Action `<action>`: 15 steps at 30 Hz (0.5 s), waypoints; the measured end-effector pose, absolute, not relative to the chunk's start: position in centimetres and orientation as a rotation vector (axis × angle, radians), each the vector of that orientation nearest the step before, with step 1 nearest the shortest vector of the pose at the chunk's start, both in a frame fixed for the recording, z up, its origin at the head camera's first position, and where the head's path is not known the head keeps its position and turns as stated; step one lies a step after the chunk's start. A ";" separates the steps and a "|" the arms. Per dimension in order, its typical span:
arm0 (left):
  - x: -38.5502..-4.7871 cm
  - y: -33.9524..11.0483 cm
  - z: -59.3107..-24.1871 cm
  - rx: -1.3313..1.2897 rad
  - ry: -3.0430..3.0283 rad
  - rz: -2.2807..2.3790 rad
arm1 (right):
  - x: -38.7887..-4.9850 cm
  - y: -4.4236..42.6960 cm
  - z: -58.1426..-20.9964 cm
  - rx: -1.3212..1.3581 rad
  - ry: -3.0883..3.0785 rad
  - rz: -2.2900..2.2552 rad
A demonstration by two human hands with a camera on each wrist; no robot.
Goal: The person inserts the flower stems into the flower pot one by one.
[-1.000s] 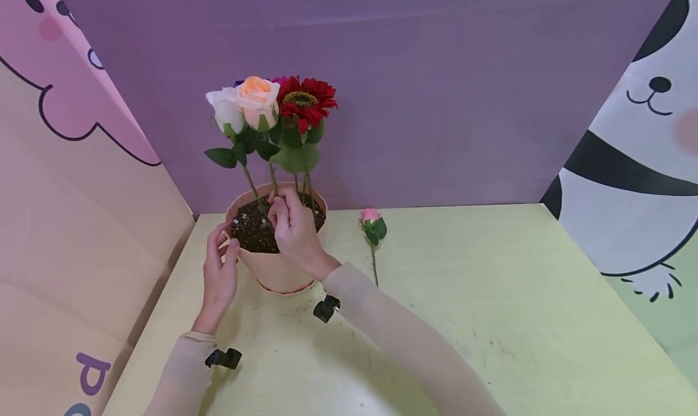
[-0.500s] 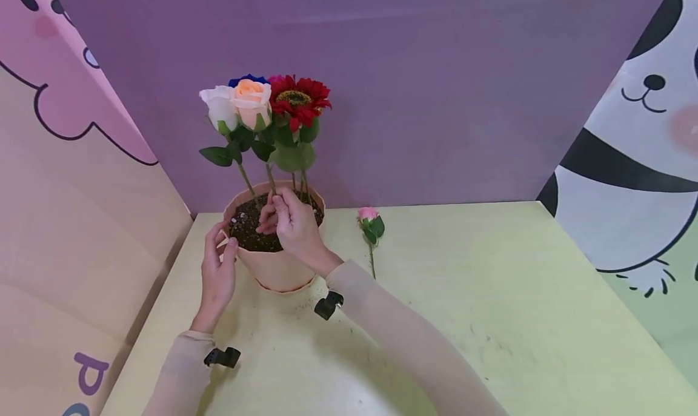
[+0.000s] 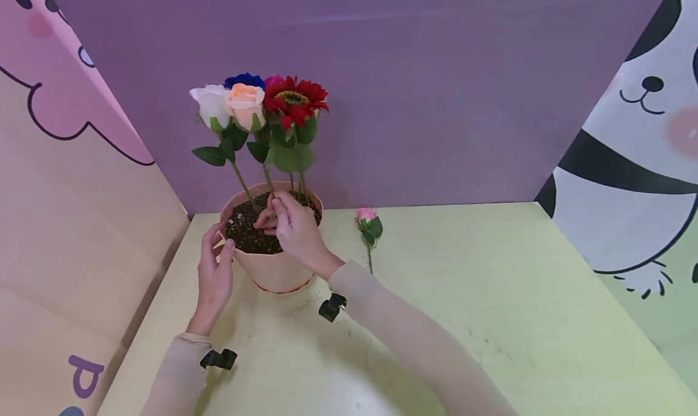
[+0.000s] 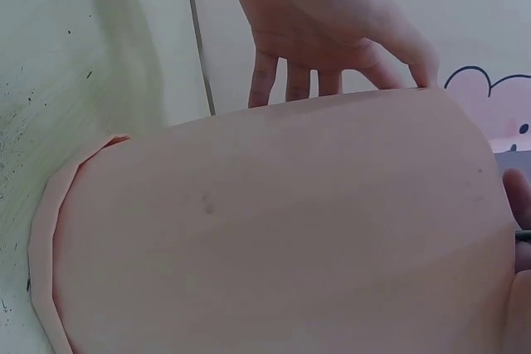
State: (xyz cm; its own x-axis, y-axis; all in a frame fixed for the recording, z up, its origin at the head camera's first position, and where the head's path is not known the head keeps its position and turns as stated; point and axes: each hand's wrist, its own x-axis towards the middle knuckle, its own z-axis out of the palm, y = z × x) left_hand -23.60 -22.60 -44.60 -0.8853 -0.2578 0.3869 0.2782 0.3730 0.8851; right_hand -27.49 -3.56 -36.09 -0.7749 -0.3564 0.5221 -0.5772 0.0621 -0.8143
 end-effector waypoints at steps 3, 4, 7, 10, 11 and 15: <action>-23.6 -22.6 -44.6 -0.011 -2.170 -1.539 | -27.5 -3.5 -36.2 0.919 -2.154 1.809; -23.5 -22.6 -44.7 -0.005 -2.172 -1.539 | -27.5 -3.4 -36.3 0.910 -2.153 1.810; -23.6 -22.6 -44.7 0.000 -2.173 -1.552 | -27.5 -3.3 -36.5 0.899 -2.135 1.799; -23.8 -22.7 -44.6 -0.005 -2.167 -1.551 | -27.6 -3.3 -36.5 0.896 -2.102 1.790; -23.9 -22.7 -44.6 -0.009 -2.165 -1.551 | -27.6 -3.3 -36.5 0.886 -2.092 1.784; -24.1 -22.6 -44.4 -0.004 -2.167 -1.551 | -27.4 -2.8 -36.7 0.817 -2.042 1.720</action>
State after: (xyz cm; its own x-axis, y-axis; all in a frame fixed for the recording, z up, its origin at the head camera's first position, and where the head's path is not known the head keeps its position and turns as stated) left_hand -24.08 -22.56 -44.38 -0.8885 -0.2649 0.3747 0.2694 0.3601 0.8932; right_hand -27.42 -2.85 -36.67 -0.7735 -0.2036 0.6002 -0.6261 0.0978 -0.7736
